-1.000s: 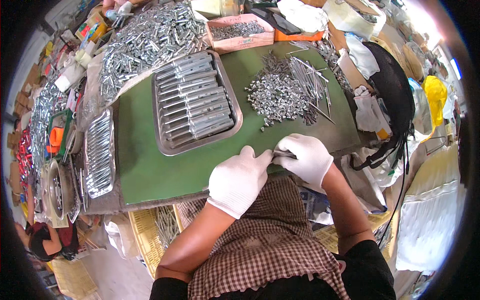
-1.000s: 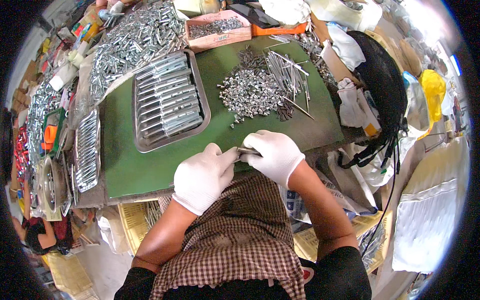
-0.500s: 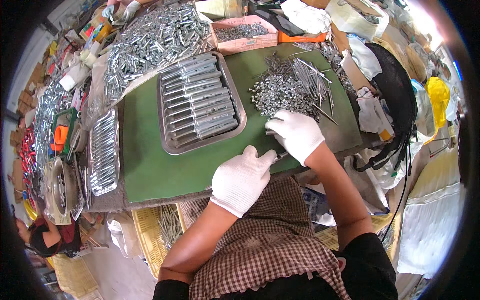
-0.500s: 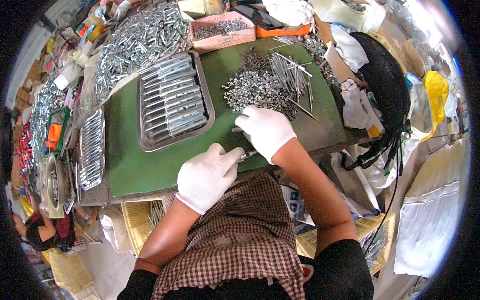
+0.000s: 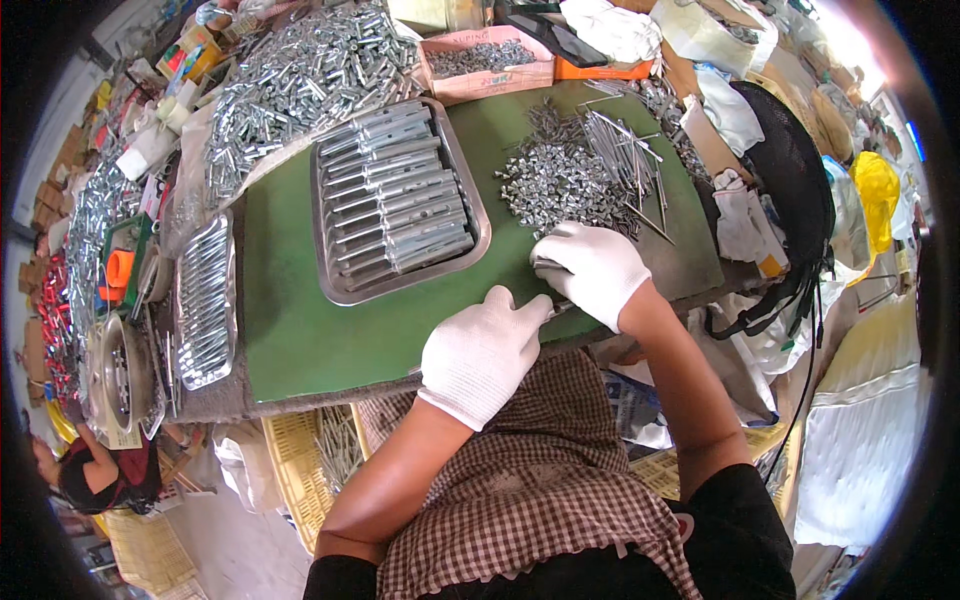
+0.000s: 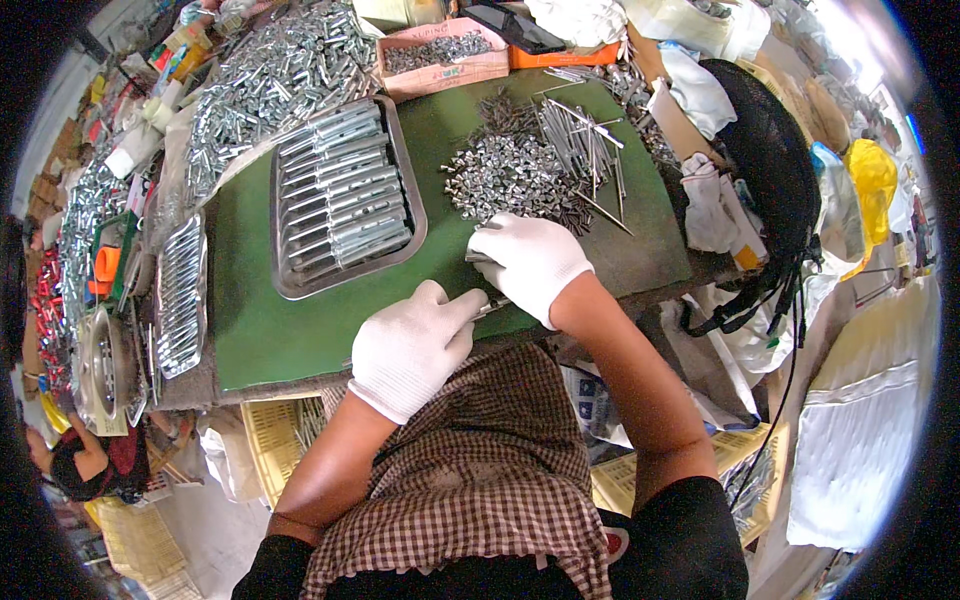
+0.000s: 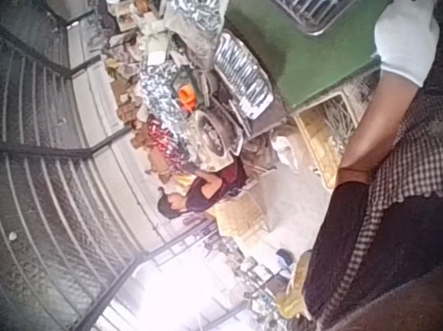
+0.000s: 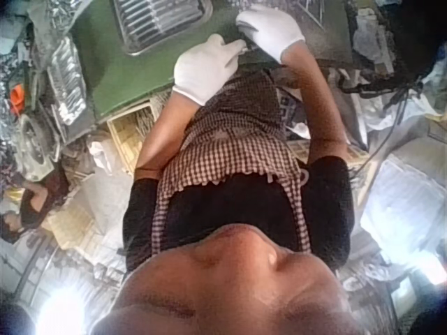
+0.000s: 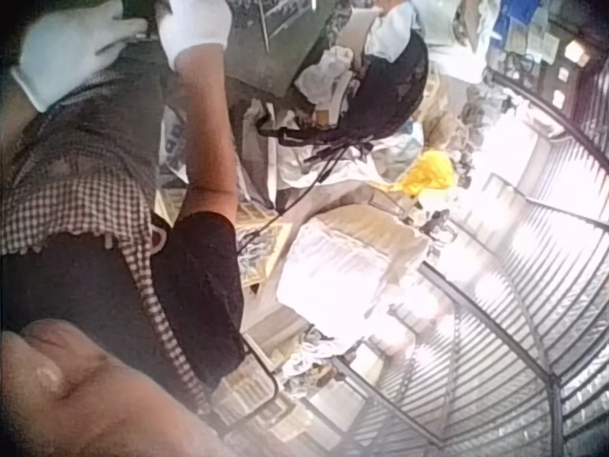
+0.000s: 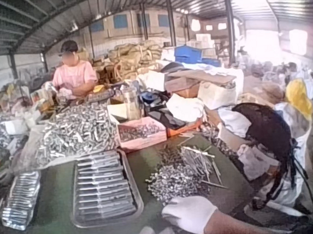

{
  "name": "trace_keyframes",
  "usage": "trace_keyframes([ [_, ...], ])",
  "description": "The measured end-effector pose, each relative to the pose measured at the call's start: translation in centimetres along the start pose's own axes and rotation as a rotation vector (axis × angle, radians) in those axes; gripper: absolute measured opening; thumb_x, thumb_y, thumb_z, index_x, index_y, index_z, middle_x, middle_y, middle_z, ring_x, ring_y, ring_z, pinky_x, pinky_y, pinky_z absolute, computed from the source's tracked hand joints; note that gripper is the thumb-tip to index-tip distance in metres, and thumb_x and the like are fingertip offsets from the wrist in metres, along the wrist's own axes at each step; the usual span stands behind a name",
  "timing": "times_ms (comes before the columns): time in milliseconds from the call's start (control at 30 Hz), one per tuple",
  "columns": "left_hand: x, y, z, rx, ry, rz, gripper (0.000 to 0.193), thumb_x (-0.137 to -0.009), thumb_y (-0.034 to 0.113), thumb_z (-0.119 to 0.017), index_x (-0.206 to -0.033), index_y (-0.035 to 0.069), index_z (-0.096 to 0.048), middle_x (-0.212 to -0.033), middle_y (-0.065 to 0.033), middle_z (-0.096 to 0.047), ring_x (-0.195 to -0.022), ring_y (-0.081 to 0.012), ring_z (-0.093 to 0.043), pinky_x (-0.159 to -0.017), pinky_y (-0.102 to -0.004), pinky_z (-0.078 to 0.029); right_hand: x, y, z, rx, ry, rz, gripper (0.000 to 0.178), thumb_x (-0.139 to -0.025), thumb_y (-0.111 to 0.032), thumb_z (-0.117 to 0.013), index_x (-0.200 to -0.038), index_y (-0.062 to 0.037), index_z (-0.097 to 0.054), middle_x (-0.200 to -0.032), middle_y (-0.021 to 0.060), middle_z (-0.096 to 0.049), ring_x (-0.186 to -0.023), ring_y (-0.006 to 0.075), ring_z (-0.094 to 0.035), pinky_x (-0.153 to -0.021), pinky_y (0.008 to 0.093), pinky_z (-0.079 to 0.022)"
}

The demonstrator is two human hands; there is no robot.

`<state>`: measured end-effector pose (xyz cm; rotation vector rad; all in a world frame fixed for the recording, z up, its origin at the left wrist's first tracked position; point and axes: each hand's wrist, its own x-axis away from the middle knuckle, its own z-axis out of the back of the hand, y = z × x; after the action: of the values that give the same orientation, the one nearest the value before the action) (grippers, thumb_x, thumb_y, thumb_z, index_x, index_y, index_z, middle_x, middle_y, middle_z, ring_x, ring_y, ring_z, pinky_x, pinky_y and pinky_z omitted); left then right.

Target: Assembling small metal components, possibly door latches or bolts, on a workshop table.

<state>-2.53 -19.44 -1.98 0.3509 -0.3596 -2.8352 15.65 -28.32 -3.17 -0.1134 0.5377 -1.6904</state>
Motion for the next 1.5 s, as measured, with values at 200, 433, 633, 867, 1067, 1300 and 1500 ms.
trace_keyframes([
  [200, 0.2, -0.1, -0.2, 0.048, 0.018, 0.018, 0.022, -0.085, 0.02, -0.061, -0.106, 0.021, -0.067, -0.077, -0.0093, -0.054, -0.056, -0.0285, -0.059, -0.049, -0.0403, -0.049, 1.4, -0.6, 0.8, 0.014, 0.015, -0.055, 0.012, -0.086, -0.017, -0.062, -0.095, -0.0104, -0.063, -0.087, 0.012, -0.063, -0.081, 0.0338, -0.063, -0.071, 0.0441, -0.052],
  [433, 0.1, 0.2, 0.3, 0.024, -0.031, 0.027, 0.024, -0.085, 0.019, -0.062, -0.108, 0.02, -0.067, -0.077, -0.0095, -0.054, -0.056, -0.0284, -0.059, -0.05, -0.0404, -0.049, 4.6, -2.2, 0.5, -0.169, 0.048, -0.097, 0.011, -0.083, -0.014, -0.064, -0.094, -0.0106, -0.062, -0.088, 0.011, -0.063, -0.08, 0.0336, -0.064, -0.07, 0.0431, -0.052],
  [633, 0.4, 0.0, -0.2, 0.047, 0.023, 0.018, 0.026, -0.084, 0.019, -0.063, -0.109, 0.019, -0.067, -0.077, -0.0085, -0.053, -0.056, -0.028, -0.059, -0.05, -0.0397, -0.048, 5.1, -2.9, -0.1, -0.12, 0.074, -0.113, 0.011, -0.081, -0.013, -0.065, -0.092, -0.0116, -0.063, -0.087, 0.0108, -0.064, -0.079, 0.0342, -0.063, -0.069, 0.0443, -0.052],
  [867, 0.4, 0.2, -0.1, 0.048, -0.003, 0.012, 0.031, -0.084, 0.02, -0.064, -0.115, 0.019, -0.066, -0.077, -0.0081, -0.053, -0.057, -0.0273, -0.059, -0.051, -0.0391, -0.049, 4.3, -3.2, 0.6, -0.191, 0.005, -0.286, 0.01, -0.08, -0.012, -0.068, -0.085, -0.0073, -0.062, -0.083, 0.0126, -0.062, -0.078, 0.0345, -0.062, -0.068, 0.0429, -0.05],
  [1067, 0.4, -0.3, -0.4, -0.037, -0.068, -0.027, 0.033, -0.088, 0.023, -0.062, -0.121, 0.021, -0.062, -0.077, -0.0078, -0.052, -0.056, -0.0256, -0.059, -0.049, -0.0382, -0.049, 3.7, -2.3, 0.8, -0.221, -0.037, -0.251, 0.015, -0.079, -0.013, -0.07, -0.088, -0.0047, -0.062, -0.083, 0.0133, -0.06, -0.079, 0.0312, -0.061, -0.071, 0.0388, -0.049],
  [1300, 0.2, -0.3, -0.4, -0.069, -0.044, -0.066, 0.028, -0.09, 0.023, -0.06, -0.118, 0.023, -0.062, -0.076, -0.0073, -0.051, -0.053, -0.0259, -0.059, -0.047, -0.0381, -0.05, 2.1, -2.2, -2.1, -1.839, 0.481, -0.263, 0.046, -0.102, -0.041, -0.04, -0.081, -0.0024, -0.057, -0.056, -0.0018, -0.037, -0.046, 0.0089, -0.031, -0.041, 0.0254, -0.026],
  [1500, -0.1, 0.2, 0.3, -0.116, -0.144, -0.013, 0.027, -0.089, 0.024, -0.061, -0.117, 0.026, -0.062, -0.075, -0.0065, -0.051, -0.051, -0.025, -0.058, -0.046, -0.0379, -0.049, 1.3, -2.8, -3.2, -2.024, 0.608, -0.222, 0.05, -0.099, -0.042, -0.039, -0.064, -0.0058, -0.046, -0.052, -0.0014, -0.03, -0.044, 0.0113, -0.027, -0.041, 0.029, -0.021],
])
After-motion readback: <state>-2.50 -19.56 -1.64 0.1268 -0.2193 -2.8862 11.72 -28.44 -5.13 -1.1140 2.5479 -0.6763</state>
